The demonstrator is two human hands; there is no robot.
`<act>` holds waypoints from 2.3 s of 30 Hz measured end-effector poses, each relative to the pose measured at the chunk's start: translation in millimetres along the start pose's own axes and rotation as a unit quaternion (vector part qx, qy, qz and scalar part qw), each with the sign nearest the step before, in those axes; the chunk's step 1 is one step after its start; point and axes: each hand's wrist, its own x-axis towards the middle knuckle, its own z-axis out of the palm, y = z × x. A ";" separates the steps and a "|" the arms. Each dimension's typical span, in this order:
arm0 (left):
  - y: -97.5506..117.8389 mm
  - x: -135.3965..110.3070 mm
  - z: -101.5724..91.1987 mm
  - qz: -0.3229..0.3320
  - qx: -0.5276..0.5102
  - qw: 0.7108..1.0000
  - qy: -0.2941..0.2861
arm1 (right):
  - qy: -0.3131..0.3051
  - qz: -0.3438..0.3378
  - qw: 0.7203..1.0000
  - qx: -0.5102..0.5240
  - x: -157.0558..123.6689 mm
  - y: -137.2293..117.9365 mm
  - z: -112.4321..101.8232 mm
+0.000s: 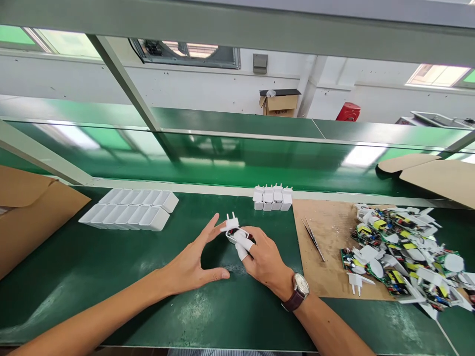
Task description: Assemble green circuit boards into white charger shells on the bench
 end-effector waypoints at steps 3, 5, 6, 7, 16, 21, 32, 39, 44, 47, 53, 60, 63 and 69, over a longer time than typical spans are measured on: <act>1.6 0.5 -0.3 0.014 -0.010 1.000 0.017 | -0.024 0.007 1.000 -0.011 -1.0 0.7 -1.9; 2.3 1.1 0.5 0.017 -0.015 0.999 0.022 | -0.059 0.008 0.998 -0.017 -1.5 3.0 -2.2; 1.9 1.4 1.5 0.013 -0.015 1.000 0.022 | -0.068 0.012 0.998 -0.011 -1.3 4.1 -1.8; 1.0 1.5 2.8 0.008 -0.014 1.000 0.020 | -0.069 0.021 0.997 0.002 -0.9 4.7 -1.0; -8.8 3.5 15.6 0.079 -0.007 0.990 0.114 | -0.039 0.382 0.764 0.519 8.8 -11.3 13.4; -2.4 5.3 10.7 0.115 0.009 0.984 0.136 | -0.046 0.403 0.696 0.592 12.1 -19.9 12.2; 0.9 6.2 1.7 0.129 0.066 0.983 0.110 | -0.017 0.376 0.786 0.491 10.0 -16.1 10.2; -5.2 7.6 -0.3 0.156 0.081 0.981 0.077 | 0.024 0.220 0.961 0.169 -1.5 -9.4 11.9; -9.4 11.3 2.0 0.207 0.057 0.973 0.083 | -0.100 0.223 0.946 0.215 -8.9 -3.8 15.3; -6.0 13.4 -0.4 0.221 0.047 0.972 0.059 | -0.157 0.239 0.926 0.246 -8.3 -1.5 14.9; 4.2 15.8 2.1 0.223 0.112 0.961 0.119 | -0.153 0.214 0.947 0.183 -5.7 -3.6 17.9; 6.5 15.4 15.2 0.239 0.156 0.946 0.153 | -0.176 0.222 0.949 0.140 -2.9 -6.8 21.2; 6.5 15.0 16.6 0.236 0.180 0.942 0.156 | -0.177 0.219 0.950 0.132 -1.7 -7.5 19.9; 9.4 14.5 7.8 0.238 0.185 0.948 0.099 | -0.174 0.215 0.952 0.134 0.3 -10.6 17.6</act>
